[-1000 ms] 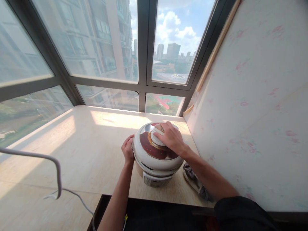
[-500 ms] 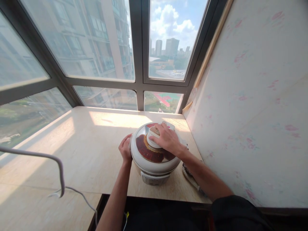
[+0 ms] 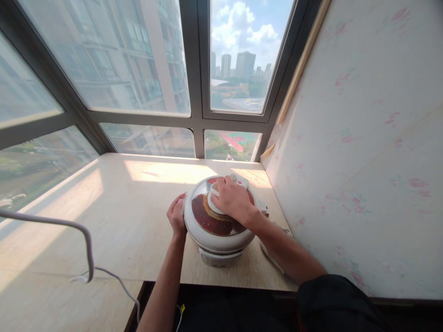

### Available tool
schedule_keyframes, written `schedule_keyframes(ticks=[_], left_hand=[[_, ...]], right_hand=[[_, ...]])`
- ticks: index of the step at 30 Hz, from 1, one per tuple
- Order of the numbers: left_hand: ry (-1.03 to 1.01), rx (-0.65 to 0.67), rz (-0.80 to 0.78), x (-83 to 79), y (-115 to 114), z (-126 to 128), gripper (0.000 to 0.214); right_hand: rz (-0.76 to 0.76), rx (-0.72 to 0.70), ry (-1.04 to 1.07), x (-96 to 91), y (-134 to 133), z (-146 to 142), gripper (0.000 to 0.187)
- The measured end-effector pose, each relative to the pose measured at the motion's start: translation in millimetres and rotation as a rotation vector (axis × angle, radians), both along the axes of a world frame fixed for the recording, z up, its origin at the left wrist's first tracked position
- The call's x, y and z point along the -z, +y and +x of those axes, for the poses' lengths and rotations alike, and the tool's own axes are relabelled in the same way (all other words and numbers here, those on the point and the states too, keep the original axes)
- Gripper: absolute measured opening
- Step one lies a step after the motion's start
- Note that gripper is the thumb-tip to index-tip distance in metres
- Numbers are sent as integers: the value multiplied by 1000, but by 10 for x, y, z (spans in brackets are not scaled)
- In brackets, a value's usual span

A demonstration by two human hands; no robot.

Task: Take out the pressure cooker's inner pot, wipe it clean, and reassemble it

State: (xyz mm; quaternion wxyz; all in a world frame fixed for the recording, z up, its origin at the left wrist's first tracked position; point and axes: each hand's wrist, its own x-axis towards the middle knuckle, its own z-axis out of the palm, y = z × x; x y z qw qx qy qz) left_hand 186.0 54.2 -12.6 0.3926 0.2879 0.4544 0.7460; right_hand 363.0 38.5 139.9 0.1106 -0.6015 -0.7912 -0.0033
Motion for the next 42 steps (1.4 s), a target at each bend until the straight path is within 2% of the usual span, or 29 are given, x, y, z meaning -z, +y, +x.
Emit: schedule_keyframes(ticks=[6, 13, 20, 33, 38, 42], left_hand=[[35, -29, -9, -21, 0, 9, 32], [57, -45, 10, -55, -11, 18, 28], [26, -30, 29, -1, 20, 3, 27], [-21, -24, 28, 55, 40, -2, 31], [-21, -14, 43, 55, 39, -6, 31], [-34, -12, 42, 54, 40, -6, 31]], right_hand=[[34, -120, -15, 31, 4, 105, 42], [60, -191, -12, 27, 23, 155, 42], [127, -288, -31, 79, 79, 214, 44], [230, -712, 6, 200, 430, 454, 42], [214, -693, 36, 209, 423, 458, 41], [135, -666, -16, 108, 399, 448, 37]])
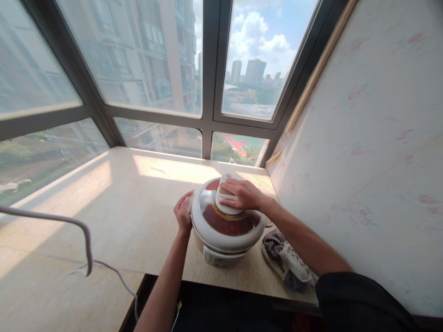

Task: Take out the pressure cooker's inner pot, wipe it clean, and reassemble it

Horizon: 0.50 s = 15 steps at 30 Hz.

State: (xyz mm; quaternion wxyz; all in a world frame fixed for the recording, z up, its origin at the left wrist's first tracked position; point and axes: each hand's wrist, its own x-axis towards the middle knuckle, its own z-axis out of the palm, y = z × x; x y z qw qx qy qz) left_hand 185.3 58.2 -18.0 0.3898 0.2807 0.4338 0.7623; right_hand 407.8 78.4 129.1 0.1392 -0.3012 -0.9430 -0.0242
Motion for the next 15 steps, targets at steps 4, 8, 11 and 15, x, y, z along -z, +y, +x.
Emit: schedule_keyframes(ticks=[4, 8, 11, 15], left_hand=[[-14, 8, -10, 17, 7, -3, 33], [-33, 20, -20, 9, -5, -9, 34], [-42, 37, -27, -15, -28, -16, 36], [-79, 113, -51, -36, -59, -37, 40]], right_hand=[[-47, 0, -78, -121, -13, -23, 29], [-136, 24, -38, -178, -22, 30, 42], [-238, -3, 55, -201, -47, 172, 54], [-316, 33, 258, -113, -153, 512, 62]])
